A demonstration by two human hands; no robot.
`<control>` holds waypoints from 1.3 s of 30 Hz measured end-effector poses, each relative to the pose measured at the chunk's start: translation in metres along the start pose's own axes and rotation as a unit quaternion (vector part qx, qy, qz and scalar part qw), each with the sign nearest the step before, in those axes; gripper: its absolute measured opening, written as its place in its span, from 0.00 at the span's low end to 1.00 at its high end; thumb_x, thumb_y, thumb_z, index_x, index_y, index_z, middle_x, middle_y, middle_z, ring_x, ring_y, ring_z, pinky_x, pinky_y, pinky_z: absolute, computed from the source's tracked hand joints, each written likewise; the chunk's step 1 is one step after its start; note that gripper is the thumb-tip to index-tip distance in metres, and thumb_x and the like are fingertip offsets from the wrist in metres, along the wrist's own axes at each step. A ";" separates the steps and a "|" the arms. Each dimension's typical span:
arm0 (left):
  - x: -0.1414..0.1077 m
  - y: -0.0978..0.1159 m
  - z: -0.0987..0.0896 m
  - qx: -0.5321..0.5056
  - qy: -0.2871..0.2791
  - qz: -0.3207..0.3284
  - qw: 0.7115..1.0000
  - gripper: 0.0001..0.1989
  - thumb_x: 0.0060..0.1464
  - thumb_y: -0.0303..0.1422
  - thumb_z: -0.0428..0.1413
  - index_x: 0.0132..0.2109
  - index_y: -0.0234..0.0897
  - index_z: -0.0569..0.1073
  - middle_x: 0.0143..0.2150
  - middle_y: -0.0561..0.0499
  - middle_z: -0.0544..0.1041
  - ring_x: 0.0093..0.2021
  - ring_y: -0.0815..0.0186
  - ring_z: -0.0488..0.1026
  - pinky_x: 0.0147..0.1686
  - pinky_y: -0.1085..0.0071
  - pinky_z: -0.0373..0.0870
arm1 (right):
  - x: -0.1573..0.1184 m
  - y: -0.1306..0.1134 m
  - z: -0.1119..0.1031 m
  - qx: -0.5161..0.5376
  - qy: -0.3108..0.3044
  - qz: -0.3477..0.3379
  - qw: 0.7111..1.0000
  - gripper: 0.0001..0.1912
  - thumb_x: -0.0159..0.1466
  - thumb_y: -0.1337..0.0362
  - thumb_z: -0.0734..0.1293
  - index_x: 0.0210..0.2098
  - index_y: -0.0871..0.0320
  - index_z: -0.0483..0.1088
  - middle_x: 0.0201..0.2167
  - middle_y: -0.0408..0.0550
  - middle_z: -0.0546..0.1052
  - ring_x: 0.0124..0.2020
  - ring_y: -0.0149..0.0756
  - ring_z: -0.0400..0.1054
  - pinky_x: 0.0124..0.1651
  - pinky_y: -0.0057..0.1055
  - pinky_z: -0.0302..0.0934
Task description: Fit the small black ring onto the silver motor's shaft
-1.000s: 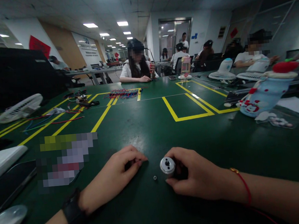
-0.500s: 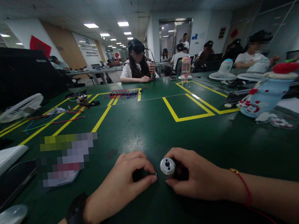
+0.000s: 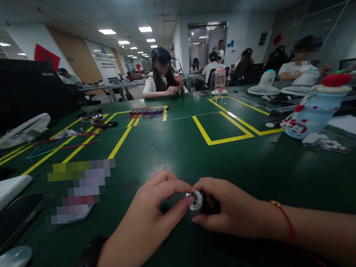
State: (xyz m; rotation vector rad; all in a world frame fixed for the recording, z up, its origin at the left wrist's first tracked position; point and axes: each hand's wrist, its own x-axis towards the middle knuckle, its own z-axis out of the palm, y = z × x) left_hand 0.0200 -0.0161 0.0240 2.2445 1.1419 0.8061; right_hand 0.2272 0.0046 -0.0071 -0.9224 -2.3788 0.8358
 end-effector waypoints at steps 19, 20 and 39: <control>-0.003 -0.044 -0.008 -0.113 -0.027 -0.164 0.980 0.11 0.60 0.39 0.50 0.34 0.37 0.70 0.26 0.56 0.67 0.27 0.68 0.64 0.26 0.74 0.60 | -0.002 -0.004 -0.004 0.023 0.000 0.030 0.999 0.15 0.55 0.65 0.70 0.42 0.57 0.68 0.33 0.43 0.72 0.29 0.30 0.63 0.30 0.27 0.56; -0.003 -0.047 -0.009 -0.126 -0.019 -0.175 0.976 0.11 0.60 0.39 0.51 0.34 0.37 0.71 0.26 0.57 0.66 0.26 0.69 0.63 0.25 0.75 0.59 | -0.002 -0.004 -0.004 0.024 -0.001 0.032 0.999 0.15 0.55 0.65 0.70 0.42 0.57 0.68 0.33 0.43 0.72 0.29 0.30 0.63 0.30 0.27 0.56; -0.001 -0.028 -0.001 -0.042 0.028 -0.068 0.996 0.05 0.60 0.33 0.53 0.41 0.40 0.73 0.39 0.51 0.72 0.40 0.63 0.69 0.41 0.67 0.65 | 0.000 -0.002 -0.002 0.016 -0.004 0.032 0.999 0.15 0.56 0.65 0.69 0.42 0.57 0.66 0.33 0.42 0.71 0.30 0.31 0.63 0.30 0.27 0.56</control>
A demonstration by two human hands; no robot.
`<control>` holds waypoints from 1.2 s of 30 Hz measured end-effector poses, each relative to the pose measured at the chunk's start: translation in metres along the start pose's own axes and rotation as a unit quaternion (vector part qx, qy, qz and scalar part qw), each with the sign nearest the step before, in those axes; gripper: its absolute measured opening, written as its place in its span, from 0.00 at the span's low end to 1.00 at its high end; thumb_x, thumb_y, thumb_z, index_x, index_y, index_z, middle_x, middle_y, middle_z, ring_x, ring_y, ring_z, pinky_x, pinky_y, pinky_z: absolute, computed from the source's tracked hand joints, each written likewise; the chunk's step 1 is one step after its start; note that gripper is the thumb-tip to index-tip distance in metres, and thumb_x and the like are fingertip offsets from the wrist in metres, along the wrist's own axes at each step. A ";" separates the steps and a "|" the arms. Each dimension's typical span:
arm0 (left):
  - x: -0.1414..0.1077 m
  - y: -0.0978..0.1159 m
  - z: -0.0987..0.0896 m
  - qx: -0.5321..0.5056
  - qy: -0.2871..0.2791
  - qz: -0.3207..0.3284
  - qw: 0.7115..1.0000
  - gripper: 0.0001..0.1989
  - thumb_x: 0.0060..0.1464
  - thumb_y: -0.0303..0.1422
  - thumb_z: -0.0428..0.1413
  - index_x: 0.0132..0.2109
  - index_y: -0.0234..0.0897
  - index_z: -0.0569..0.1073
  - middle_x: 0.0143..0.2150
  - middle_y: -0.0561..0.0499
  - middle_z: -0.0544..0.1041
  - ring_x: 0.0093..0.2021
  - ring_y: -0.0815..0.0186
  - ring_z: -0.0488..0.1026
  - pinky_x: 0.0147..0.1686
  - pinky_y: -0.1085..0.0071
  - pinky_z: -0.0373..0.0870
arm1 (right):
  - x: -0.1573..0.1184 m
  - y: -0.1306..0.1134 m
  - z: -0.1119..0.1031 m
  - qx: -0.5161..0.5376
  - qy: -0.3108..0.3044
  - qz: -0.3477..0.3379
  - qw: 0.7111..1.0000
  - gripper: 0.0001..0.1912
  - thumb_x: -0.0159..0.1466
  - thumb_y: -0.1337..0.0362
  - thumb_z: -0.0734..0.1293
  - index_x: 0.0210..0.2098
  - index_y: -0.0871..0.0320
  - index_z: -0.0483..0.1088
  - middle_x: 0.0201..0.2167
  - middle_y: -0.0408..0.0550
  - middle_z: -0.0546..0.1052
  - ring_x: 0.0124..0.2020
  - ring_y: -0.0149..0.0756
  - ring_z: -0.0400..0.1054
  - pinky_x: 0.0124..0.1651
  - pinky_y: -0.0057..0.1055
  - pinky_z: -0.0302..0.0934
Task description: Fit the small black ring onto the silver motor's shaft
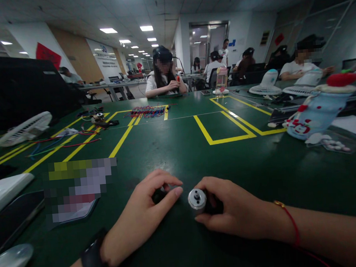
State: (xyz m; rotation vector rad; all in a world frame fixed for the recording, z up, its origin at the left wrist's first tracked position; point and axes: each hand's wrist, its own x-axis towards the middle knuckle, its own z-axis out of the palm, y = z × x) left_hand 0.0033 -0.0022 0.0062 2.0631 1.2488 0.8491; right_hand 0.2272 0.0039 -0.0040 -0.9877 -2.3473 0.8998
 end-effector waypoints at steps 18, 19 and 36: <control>-0.003 0.016 0.002 -0.028 0.036 0.051 0.998 0.07 0.61 0.27 0.53 0.39 0.43 0.75 0.39 0.54 0.70 0.40 0.67 0.69 0.40 0.72 0.65 | 0.000 0.000 0.001 -0.005 0.000 -0.002 1.000 0.13 0.56 0.64 0.70 0.40 0.56 0.66 0.32 0.41 0.69 0.29 0.30 0.62 0.29 0.27 0.55; -0.003 0.012 0.000 -0.025 0.030 0.048 0.998 0.07 0.60 0.28 0.54 0.39 0.44 0.76 0.39 0.54 0.70 0.40 0.67 0.69 0.41 0.72 0.65 | 0.000 0.000 0.001 -0.001 0.000 -0.001 1.000 0.14 0.56 0.64 0.69 0.40 0.56 0.66 0.32 0.40 0.69 0.29 0.30 0.62 0.29 0.27 0.55; -0.003 -0.017 0.001 0.038 -0.110 0.028 0.993 0.06 0.59 0.32 0.56 0.39 0.46 0.78 0.42 0.53 0.71 0.44 0.63 0.69 0.45 0.67 0.65 | -0.002 0.003 0.001 0.010 0.000 0.023 1.000 0.14 0.55 0.65 0.69 0.40 0.56 0.66 0.31 0.41 0.70 0.28 0.30 0.64 0.28 0.27 0.57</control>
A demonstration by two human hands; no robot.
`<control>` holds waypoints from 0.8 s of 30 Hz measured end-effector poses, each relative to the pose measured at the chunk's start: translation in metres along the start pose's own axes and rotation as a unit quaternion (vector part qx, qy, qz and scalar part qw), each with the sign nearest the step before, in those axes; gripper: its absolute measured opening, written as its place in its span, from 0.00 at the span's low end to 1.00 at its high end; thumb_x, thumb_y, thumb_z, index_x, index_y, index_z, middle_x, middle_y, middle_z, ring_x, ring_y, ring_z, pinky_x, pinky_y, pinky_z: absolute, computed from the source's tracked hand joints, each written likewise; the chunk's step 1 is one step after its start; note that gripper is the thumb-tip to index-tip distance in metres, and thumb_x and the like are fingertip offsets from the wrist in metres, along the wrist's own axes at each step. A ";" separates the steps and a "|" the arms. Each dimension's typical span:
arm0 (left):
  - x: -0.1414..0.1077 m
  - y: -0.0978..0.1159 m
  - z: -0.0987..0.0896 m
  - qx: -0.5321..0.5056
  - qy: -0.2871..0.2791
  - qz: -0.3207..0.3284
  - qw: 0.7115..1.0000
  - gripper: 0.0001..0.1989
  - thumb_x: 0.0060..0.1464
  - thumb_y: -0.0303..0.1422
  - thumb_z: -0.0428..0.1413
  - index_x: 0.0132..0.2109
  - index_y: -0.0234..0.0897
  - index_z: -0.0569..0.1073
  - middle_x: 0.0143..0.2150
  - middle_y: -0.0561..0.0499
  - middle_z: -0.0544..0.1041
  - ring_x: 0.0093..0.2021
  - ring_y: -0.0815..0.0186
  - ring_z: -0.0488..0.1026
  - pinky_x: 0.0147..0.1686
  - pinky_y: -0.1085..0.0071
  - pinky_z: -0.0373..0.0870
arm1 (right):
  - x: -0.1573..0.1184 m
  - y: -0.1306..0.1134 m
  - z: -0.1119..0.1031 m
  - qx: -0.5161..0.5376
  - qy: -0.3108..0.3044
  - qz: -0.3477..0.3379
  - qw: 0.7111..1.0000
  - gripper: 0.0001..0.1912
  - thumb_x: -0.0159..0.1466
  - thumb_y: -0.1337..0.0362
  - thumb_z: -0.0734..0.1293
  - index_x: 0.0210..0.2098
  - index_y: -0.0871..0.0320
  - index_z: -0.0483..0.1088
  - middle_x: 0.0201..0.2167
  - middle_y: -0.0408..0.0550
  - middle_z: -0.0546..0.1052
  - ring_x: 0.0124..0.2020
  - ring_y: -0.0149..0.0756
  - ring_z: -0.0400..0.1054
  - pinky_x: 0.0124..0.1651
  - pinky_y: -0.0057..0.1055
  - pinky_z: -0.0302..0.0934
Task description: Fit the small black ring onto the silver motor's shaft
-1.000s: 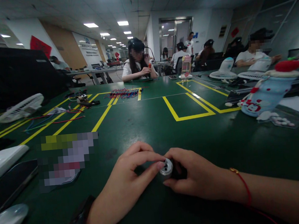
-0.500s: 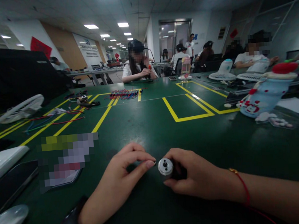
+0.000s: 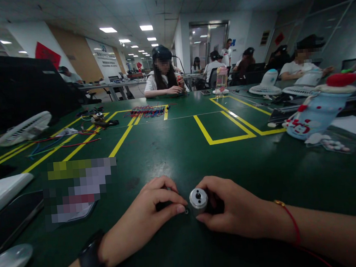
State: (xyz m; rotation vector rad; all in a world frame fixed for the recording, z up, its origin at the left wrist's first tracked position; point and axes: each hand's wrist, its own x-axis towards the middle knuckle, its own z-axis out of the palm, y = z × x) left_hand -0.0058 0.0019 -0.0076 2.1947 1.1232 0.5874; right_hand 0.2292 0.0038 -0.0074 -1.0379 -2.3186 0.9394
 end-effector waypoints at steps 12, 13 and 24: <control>0.001 -0.001 -0.010 -0.010 0.038 -0.063 0.997 0.10 0.63 0.31 0.47 0.44 0.42 0.73 0.42 0.53 0.75 0.43 0.63 0.71 0.44 0.67 0.67 | -0.001 -0.002 -0.001 0.001 0.002 0.001 1.000 0.14 0.53 0.67 0.68 0.39 0.56 0.66 0.31 0.41 0.70 0.27 0.30 0.63 0.27 0.26 0.57; 0.001 -0.002 -0.010 -0.001 0.030 -0.055 0.998 0.10 0.62 0.30 0.47 0.44 0.42 0.73 0.42 0.53 0.75 0.43 0.63 0.71 0.44 0.67 0.67 | -0.001 -0.002 -0.001 0.002 0.004 0.000 1.000 0.14 0.53 0.67 0.68 0.39 0.56 0.66 0.31 0.41 0.70 0.27 0.30 0.63 0.27 0.26 0.57; -0.004 -0.002 -0.017 0.071 -0.009 -0.017 0.997 0.08 0.54 0.27 0.54 0.42 0.41 0.72 0.45 0.51 0.71 0.45 0.60 0.68 0.46 0.63 0.65 | -0.001 -0.004 -0.003 0.010 0.003 0.002 1.000 0.13 0.53 0.68 0.68 0.38 0.57 0.66 0.31 0.42 0.70 0.27 0.30 0.63 0.27 0.26 0.57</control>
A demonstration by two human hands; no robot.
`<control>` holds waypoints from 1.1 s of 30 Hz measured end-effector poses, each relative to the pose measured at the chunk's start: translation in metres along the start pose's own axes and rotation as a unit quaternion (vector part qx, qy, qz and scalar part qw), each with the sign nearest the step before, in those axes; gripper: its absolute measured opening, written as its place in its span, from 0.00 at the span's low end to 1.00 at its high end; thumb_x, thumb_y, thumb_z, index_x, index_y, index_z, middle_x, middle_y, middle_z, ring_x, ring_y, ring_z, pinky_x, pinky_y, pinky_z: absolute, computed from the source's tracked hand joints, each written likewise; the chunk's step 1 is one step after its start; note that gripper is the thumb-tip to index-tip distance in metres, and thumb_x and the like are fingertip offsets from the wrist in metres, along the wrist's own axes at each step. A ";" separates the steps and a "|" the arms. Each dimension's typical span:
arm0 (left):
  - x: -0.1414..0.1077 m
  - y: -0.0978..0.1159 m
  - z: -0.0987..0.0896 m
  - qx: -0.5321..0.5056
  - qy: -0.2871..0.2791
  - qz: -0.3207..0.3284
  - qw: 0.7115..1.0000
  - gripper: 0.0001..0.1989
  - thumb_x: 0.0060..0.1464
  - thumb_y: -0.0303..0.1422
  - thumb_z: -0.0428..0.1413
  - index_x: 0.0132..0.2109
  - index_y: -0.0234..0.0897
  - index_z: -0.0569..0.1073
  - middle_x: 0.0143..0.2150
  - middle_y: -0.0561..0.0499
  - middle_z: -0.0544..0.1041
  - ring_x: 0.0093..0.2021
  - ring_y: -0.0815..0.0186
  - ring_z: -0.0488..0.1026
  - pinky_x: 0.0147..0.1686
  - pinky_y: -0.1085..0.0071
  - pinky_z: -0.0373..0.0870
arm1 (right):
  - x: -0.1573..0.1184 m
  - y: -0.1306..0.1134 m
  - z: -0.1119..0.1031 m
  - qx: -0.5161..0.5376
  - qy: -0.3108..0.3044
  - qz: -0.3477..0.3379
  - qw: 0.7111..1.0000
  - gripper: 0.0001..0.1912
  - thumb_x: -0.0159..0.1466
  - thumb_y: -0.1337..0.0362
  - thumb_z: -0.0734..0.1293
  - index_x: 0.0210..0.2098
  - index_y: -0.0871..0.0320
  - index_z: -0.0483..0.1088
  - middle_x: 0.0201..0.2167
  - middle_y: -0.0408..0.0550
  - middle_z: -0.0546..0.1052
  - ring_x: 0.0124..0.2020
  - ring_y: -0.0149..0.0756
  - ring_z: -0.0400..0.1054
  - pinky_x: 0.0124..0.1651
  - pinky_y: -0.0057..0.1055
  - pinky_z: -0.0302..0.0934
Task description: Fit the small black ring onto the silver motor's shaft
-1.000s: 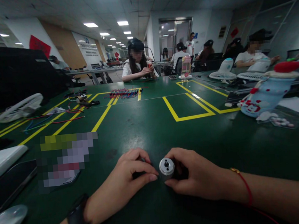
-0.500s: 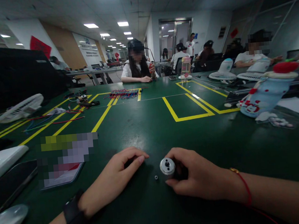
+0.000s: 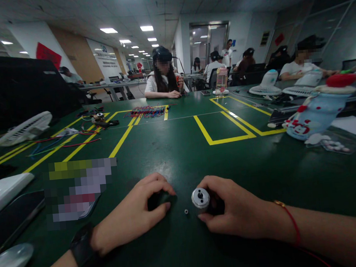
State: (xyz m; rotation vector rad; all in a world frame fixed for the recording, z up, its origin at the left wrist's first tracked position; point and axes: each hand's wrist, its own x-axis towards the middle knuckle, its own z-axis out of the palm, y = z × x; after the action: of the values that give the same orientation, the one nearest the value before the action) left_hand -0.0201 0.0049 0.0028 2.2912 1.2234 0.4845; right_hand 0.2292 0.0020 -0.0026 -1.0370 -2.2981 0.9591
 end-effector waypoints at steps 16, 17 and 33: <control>0.004 0.039 0.009 -0.100 0.141 0.025 0.985 0.07 0.59 0.29 0.55 0.42 0.46 0.75 0.39 0.54 0.70 0.40 0.66 0.69 0.39 0.71 0.66 | 0.003 0.004 0.004 -0.025 0.003 -0.040 0.999 0.13 0.55 0.63 0.70 0.39 0.57 0.66 0.31 0.41 0.69 0.28 0.30 0.61 0.28 0.27 0.54; 0.004 0.041 0.009 -0.097 0.134 0.028 0.986 0.08 0.59 0.29 0.55 0.42 0.46 0.76 0.38 0.54 0.70 0.39 0.66 0.69 0.38 0.71 0.66 | 0.003 0.004 0.004 -0.029 0.003 -0.044 0.999 0.13 0.56 0.63 0.70 0.39 0.57 0.66 0.31 0.41 0.69 0.28 0.30 0.61 0.29 0.27 0.54; 0.004 0.019 0.010 -0.110 0.075 -0.064 0.989 0.09 0.61 0.34 0.50 0.41 0.40 0.75 0.37 0.51 0.74 0.36 0.63 0.70 0.36 0.69 0.67 | 0.001 0.001 0.001 -0.020 0.007 -0.042 0.999 0.16 0.55 0.64 0.71 0.42 0.57 0.68 0.34 0.43 0.72 0.30 0.31 0.63 0.31 0.27 0.55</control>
State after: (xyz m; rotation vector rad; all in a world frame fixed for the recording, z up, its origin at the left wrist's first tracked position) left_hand 0.0000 -0.0032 0.0063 2.0085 1.3077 0.7169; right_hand 0.2285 0.0033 -0.0039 -0.9520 -2.3395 0.8729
